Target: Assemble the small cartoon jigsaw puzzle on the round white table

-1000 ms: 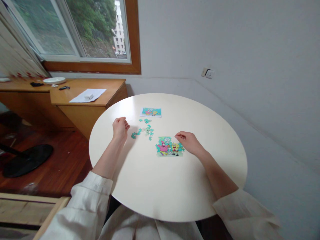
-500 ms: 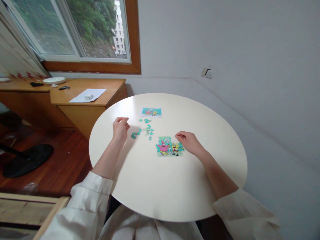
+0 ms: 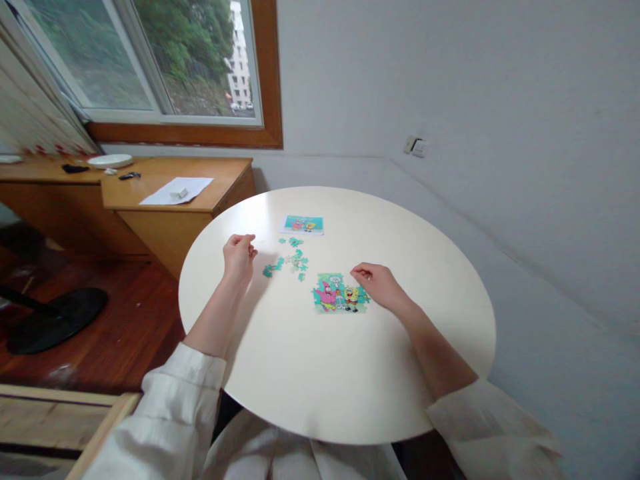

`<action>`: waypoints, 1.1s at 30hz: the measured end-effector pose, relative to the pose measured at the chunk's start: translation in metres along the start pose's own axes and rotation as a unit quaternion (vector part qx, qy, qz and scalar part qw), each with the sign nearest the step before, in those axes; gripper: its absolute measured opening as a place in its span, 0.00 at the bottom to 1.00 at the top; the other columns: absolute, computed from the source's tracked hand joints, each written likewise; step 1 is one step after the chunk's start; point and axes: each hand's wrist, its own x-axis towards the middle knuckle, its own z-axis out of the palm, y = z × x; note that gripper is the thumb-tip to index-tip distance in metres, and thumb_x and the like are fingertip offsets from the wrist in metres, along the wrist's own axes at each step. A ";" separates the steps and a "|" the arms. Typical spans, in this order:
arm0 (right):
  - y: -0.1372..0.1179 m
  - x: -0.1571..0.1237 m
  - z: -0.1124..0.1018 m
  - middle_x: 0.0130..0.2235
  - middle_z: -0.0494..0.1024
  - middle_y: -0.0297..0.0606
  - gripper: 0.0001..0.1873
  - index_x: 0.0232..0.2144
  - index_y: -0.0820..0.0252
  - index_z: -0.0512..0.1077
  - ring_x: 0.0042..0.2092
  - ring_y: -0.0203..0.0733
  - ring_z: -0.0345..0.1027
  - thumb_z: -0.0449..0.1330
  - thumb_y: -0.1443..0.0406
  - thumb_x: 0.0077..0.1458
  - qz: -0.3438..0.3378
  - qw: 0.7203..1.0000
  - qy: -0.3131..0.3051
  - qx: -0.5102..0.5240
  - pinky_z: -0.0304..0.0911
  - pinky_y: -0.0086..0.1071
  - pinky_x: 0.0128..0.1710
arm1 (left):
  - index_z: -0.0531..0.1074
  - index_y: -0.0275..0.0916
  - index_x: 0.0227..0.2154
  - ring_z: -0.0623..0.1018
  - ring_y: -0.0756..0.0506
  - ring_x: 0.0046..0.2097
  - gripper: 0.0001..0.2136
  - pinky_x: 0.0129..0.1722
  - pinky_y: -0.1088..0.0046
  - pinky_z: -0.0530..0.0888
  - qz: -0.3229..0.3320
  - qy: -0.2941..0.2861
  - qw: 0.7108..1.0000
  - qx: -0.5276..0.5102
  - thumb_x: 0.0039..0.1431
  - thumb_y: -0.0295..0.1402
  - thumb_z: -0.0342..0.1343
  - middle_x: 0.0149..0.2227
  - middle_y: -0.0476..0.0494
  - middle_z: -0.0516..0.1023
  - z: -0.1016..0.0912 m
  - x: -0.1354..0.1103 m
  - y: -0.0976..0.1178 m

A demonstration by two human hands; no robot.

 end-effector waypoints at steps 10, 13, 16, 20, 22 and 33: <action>0.002 0.001 0.001 0.27 0.75 0.37 0.12 0.27 0.62 0.73 0.29 0.36 0.65 0.52 0.61 0.48 0.000 1.000 0.002 0.003 0.59 0.29 0.30 | 0.55 0.38 0.16 0.57 0.57 0.17 0.12 0.17 0.81 0.55 0.001 0.007 1.000 0.000 0.35 0.23 0.56 0.14 0.59 0.59 0.000 0.001 0.000; 0.002 0.001 0.001 0.26 0.75 0.37 0.12 0.27 0.62 0.73 0.29 0.36 0.65 0.52 0.61 0.48 -0.002 1.000 0.003 0.004 0.59 0.29 0.30 | 0.54 0.38 0.15 0.57 0.57 0.16 0.13 0.17 0.82 0.55 0.001 0.007 1.000 0.001 0.35 0.24 0.56 0.12 0.59 0.56 0.000 0.001 0.000; 0.003 0.002 0.001 0.26 0.75 0.37 0.12 0.26 0.62 0.73 0.29 0.36 0.65 0.52 0.61 0.48 -0.002 1.000 0.002 0.004 0.58 0.29 0.30 | 0.53 0.38 0.15 0.57 0.57 0.16 0.15 0.17 0.82 0.55 0.003 0.003 1.000 0.009 0.36 0.25 0.58 0.11 0.60 0.53 0.000 0.002 -0.001; 0.004 0.002 0.001 0.26 0.75 0.36 0.12 0.26 0.62 0.72 0.29 0.36 0.65 0.52 0.61 0.48 -0.008 1.000 0.002 0.005 0.58 0.29 0.30 | 0.53 0.38 0.15 0.56 0.57 0.16 0.16 0.17 0.82 0.55 0.007 -0.008 1.000 0.023 0.36 0.26 0.59 0.12 0.60 0.52 -0.001 0.004 -0.003; 0.004 0.002 0.002 0.26 0.75 0.36 0.12 0.26 0.62 0.72 0.28 0.36 0.65 0.52 0.61 0.48 -0.010 1.000 0.002 0.006 0.58 0.29 0.30 | 0.53 0.38 0.15 0.56 0.57 0.17 0.16 0.17 0.82 0.56 0.013 -0.013 0.999 0.034 0.35 0.25 0.59 0.12 0.60 0.53 -0.002 0.005 -0.006; -0.001 0.000 0.000 0.26 0.74 0.36 0.12 0.26 0.62 0.72 0.28 0.36 0.64 0.51 0.61 0.49 -0.004 1.000 -0.008 0.021 0.58 0.29 0.29 | 0.58 0.38 0.14 0.61 0.54 0.20 0.11 0.21 0.78 0.59 0.152 -0.097 0.910 0.374 0.41 0.28 0.57 0.15 0.56 0.58 0.016 0.031 -0.028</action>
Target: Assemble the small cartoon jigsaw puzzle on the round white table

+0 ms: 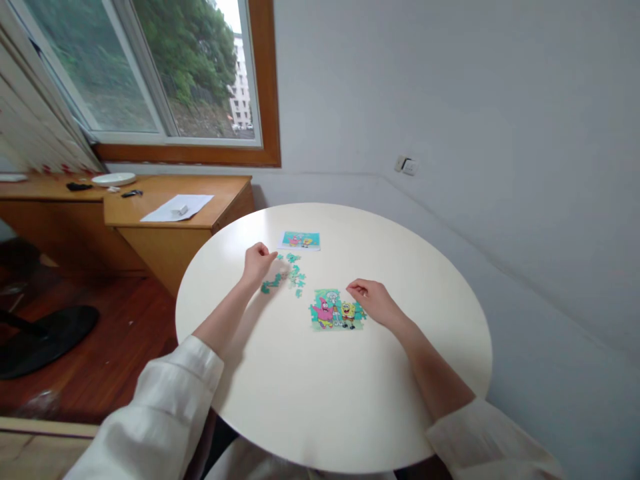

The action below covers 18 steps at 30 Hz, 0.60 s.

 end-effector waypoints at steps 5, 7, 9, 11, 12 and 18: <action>-0.002 -0.001 -0.001 0.25 0.73 0.36 0.13 0.26 0.61 0.71 0.28 0.36 0.64 0.51 0.60 0.49 0.003 1.000 0.005 0.011 0.58 0.30 0.30 | 0.73 0.36 0.29 0.72 0.48 0.31 0.06 0.32 0.74 0.68 0.098 -0.133 0.949 0.269 0.47 0.28 0.53 0.29 0.46 0.74 0.019 0.025 -0.001; -0.002 0.000 -0.002 0.25 0.72 0.36 0.12 0.26 0.61 0.71 0.28 0.36 0.63 0.51 0.60 0.49 0.000 1.000 0.008 0.012 0.58 0.30 0.30 | 0.74 0.36 0.34 0.74 0.47 0.35 0.10 0.38 0.73 0.69 0.113 -0.149 0.941 0.283 0.49 0.27 0.52 0.33 0.43 0.75 0.026 0.030 -0.003; -0.001 0.000 -0.002 0.25 0.72 0.36 0.12 0.25 0.61 0.71 0.28 0.36 0.63 0.51 0.60 0.49 -0.006 1.000 0.015 0.009 0.58 0.30 0.31 | 0.75 0.36 0.37 0.74 0.45 0.39 0.12 0.42 0.72 0.69 0.127 -0.165 0.933 0.294 0.49 0.28 0.52 0.36 0.42 0.75 0.031 0.032 -0.006; -0.001 0.001 -0.002 0.26 0.72 0.36 0.11 0.26 0.61 0.71 0.29 0.37 0.63 0.51 0.61 0.49 -0.017 0.999 0.028 0.002 0.59 0.31 0.32 | 0.75 0.37 0.38 0.74 0.44 0.41 0.13 0.44 0.72 0.68 0.139 -0.176 0.925 0.306 0.47 0.28 0.54 0.38 0.42 0.75 0.035 0.032 -0.009; -0.001 0.001 -0.002 0.27 0.72 0.36 0.11 0.26 0.61 0.71 0.30 0.37 0.63 0.51 0.62 0.49 -0.024 0.999 0.037 -0.002 0.59 0.31 0.33 | 0.76 0.38 0.38 0.73 0.43 0.42 0.14 0.44 0.71 0.68 0.145 -0.179 0.922 0.312 0.46 0.28 0.55 0.39 0.41 0.75 0.037 0.031 -0.010; 0.001 0.002 -0.001 0.31 0.72 0.39 0.10 0.29 0.61 0.72 0.33 0.38 0.65 0.51 0.64 0.50 -0.042 0.996 0.078 -0.014 0.60 0.33 0.36 | 0.78 0.40 0.31 0.73 0.40 0.41 0.10 0.42 0.68 0.68 0.168 -0.190 0.910 0.327 0.44 0.26 0.56 0.37 0.39 0.75 0.042 0.029 -0.016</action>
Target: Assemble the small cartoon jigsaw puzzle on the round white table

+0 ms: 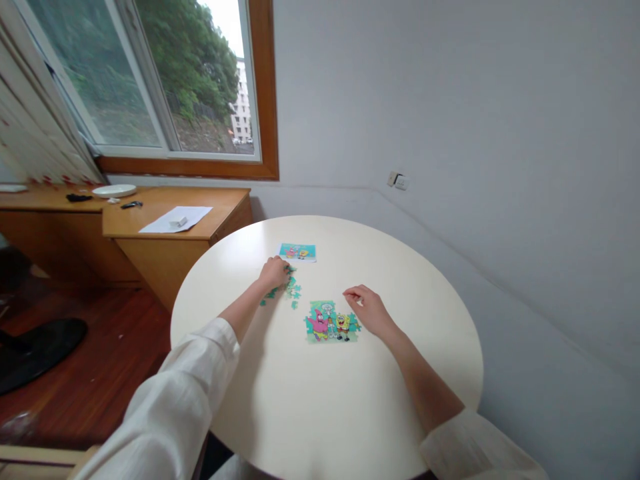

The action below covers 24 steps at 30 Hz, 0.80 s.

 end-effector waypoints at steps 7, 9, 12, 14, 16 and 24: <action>0.003 0.001 0.008 0.33 0.72 0.39 0.11 0.32 0.60 0.72 0.34 0.38 0.66 0.51 0.65 0.49 0.013 1.000 0.000 0.002 0.61 0.33 0.37 | 0.77 0.39 0.28 0.74 0.41 0.39 0.06 0.40 0.69 0.68 0.003 0.014 1.000 0.005 0.45 0.26 0.56 0.34 0.38 0.75 0.001 0.001 -0.001; 0.003 0.001 0.009 0.32 0.72 0.38 0.11 0.32 0.60 0.72 0.33 0.37 0.65 0.51 0.66 0.49 0.012 1.000 0.004 0.001 0.61 0.33 0.37 | 0.76 0.38 0.28 0.74 0.40 0.39 0.06 0.40 0.68 0.68 0.005 0.017 1.000 0.005 0.46 0.26 0.56 0.34 0.37 0.75 0.000 -0.001 0.001; 0.001 0.003 0.008 0.32 0.72 0.38 0.11 0.31 0.60 0.72 0.32 0.37 0.65 0.51 0.66 0.49 0.022 1.000 0.020 0.002 0.62 0.34 0.37 | 0.76 0.37 0.27 0.73 0.39 0.41 0.05 0.41 0.67 0.68 0.010 0.022 1.000 0.004 0.47 0.25 0.56 0.35 0.36 0.75 -0.005 -0.004 0.005; -0.002 0.006 0.007 0.33 0.73 0.39 0.11 0.32 0.61 0.72 0.33 0.38 0.66 0.52 0.65 0.49 0.037 0.999 0.027 0.021 0.62 0.34 0.37 | 0.75 0.36 0.28 0.73 0.38 0.42 0.05 0.43 0.66 0.67 0.017 0.026 1.000 0.000 0.48 0.25 0.56 0.37 0.36 0.75 -0.009 -0.007 0.011; -0.006 0.011 0.007 0.35 0.75 0.40 0.11 0.32 0.61 0.72 0.35 0.38 0.68 0.52 0.65 0.50 0.065 0.995 0.025 0.071 0.63 0.35 0.39 | 0.75 0.36 0.30 0.72 0.39 0.43 0.05 0.43 0.65 0.67 0.041 0.030 0.999 -0.012 0.50 0.26 0.54 0.37 0.36 0.75 -0.014 -0.013 0.020; -0.028 0.035 0.024 0.37 0.78 0.42 0.12 0.37 0.61 0.73 0.38 0.40 0.72 0.55 0.65 0.50 0.150 0.947 -0.047 0.280 0.68 0.36 0.39 | 0.72 0.36 0.35 0.73 0.44 0.37 0.07 0.40 0.67 0.68 0.135 0.025 0.984 -0.112 0.55 0.29 0.51 0.34 0.40 0.76 -0.011 -0.060 0.075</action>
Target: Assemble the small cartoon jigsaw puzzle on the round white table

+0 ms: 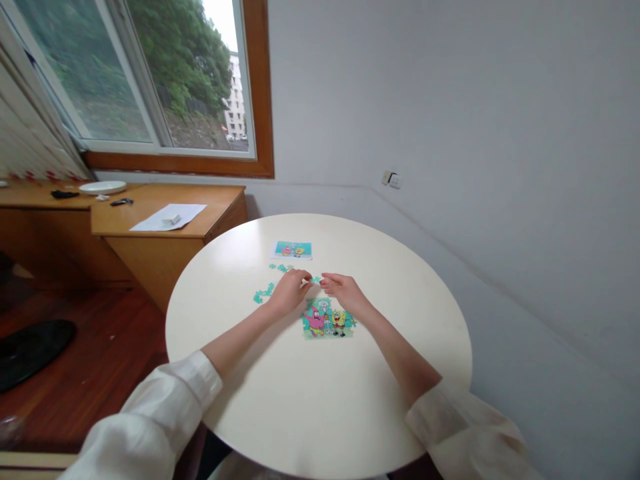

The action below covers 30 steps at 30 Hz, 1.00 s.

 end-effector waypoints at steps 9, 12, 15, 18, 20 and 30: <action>0.008 -0.004 0.012 0.28 0.77 0.37 0.13 0.34 0.61 0.74 0.29 0.38 0.71 0.59 0.62 0.43 -0.045 0.999 -0.014 0.014 0.68 0.33 0.29 | 0.73 0.37 0.31 0.72 0.46 0.33 0.05 0.37 0.69 0.67 -0.030 0.014 0.999 -0.028 0.53 0.29 0.52 0.30 0.43 0.76 0.012 -0.017 0.017; 0.009 -0.006 0.004 0.24 0.75 0.35 0.17 0.36 0.61 0.71 0.27 0.38 0.70 0.60 0.61 0.41 -0.053 0.998 0.012 0.026 0.66 0.31 0.27 | 0.73 0.37 0.29 0.71 0.46 0.32 0.05 0.35 0.70 0.67 -0.045 0.029 0.998 -0.043 0.52 0.29 0.52 0.30 0.43 0.76 0.011 -0.020 0.014; 0.010 -0.005 -0.007 0.23 0.75 0.36 0.14 0.29 0.62 0.70 0.26 0.37 0.69 0.61 0.60 0.38 -0.037 0.998 0.050 0.025 0.63 0.29 0.24 | 0.72 0.38 0.26 0.71 0.47 0.31 0.07 0.34 0.70 0.66 -0.076 0.056 0.993 -0.064 0.53 0.30 0.50 0.28 0.44 0.75 0.006 -0.022 0.005; 0.015 -0.002 -0.019 0.21 0.74 0.37 0.15 0.26 0.63 0.71 0.24 0.37 0.68 0.63 0.58 0.35 -0.022 0.997 0.069 0.016 0.61 0.29 0.23 | 0.71 0.38 0.24 0.69 0.48 0.27 0.07 0.29 0.72 0.64 -0.122 0.061 0.985 -0.110 0.51 0.33 0.50 0.23 0.46 0.73 0.004 -0.023 -0.006; 0.018 0.000 -0.025 0.20 0.73 0.36 0.16 0.26 0.63 0.72 0.24 0.36 0.67 0.63 0.57 0.35 -0.021 0.997 0.075 0.002 0.60 0.29 0.22 | 0.70 0.37 0.23 0.66 0.49 0.23 0.07 0.26 0.73 0.62 -0.145 0.065 0.975 -0.157 0.49 0.34 0.50 0.19 0.49 0.69 0.005 -0.023 -0.013; 0.029 0.005 -0.039 0.21 0.74 0.36 0.15 0.28 0.63 0.74 0.24 0.35 0.66 0.60 0.58 0.38 -0.018 0.998 0.050 -0.031 0.60 0.29 0.24 | 0.70 0.37 0.22 0.67 0.50 0.23 0.06 0.25 0.75 0.62 -0.135 0.064 0.975 -0.166 0.47 0.33 0.51 0.19 0.49 0.70 0.005 -0.025 -0.010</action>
